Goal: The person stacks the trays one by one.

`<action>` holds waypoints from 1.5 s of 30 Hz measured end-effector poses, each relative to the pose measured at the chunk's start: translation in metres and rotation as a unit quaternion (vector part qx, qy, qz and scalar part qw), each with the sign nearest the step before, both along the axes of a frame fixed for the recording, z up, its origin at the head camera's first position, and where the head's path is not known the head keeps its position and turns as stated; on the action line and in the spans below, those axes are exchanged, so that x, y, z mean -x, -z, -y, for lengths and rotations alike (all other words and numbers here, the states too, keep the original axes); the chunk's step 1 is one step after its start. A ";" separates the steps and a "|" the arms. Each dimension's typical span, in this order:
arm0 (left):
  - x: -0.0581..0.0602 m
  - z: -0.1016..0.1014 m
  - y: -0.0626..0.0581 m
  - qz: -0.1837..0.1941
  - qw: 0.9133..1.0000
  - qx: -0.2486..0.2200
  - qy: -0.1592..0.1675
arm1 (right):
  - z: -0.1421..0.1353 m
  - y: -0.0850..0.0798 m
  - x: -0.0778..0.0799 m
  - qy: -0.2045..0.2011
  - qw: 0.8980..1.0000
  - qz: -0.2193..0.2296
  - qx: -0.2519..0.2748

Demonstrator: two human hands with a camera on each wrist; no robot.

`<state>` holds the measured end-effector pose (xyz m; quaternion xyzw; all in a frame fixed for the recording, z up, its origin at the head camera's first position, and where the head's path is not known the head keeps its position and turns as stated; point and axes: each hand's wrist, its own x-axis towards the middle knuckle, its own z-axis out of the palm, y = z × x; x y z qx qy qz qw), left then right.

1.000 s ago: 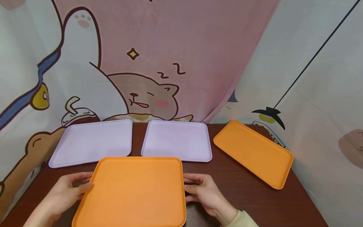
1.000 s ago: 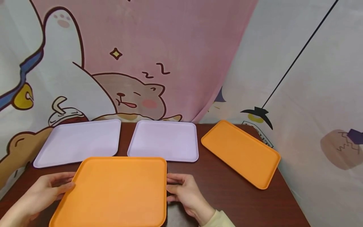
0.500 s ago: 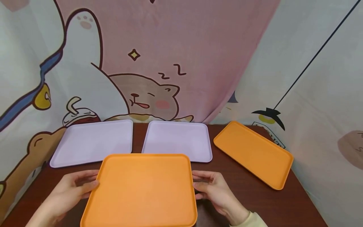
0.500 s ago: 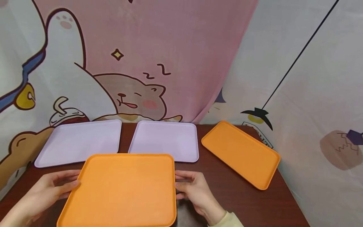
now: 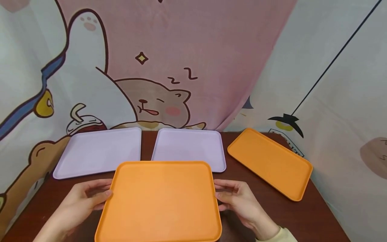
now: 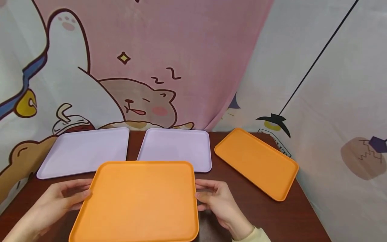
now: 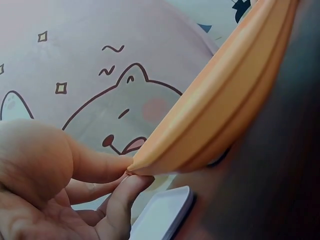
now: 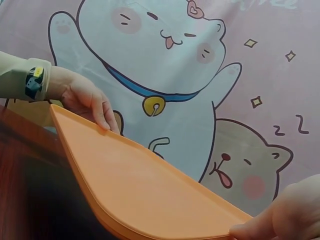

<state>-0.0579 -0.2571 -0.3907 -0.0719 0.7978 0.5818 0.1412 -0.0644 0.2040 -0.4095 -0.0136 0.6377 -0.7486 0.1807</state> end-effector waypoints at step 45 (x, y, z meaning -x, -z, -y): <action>0.004 -0.059 -0.004 -0.036 0.998 -0.052 0.000 | -0.061 -0.011 -0.010 0.021 0.998 0.000 -0.059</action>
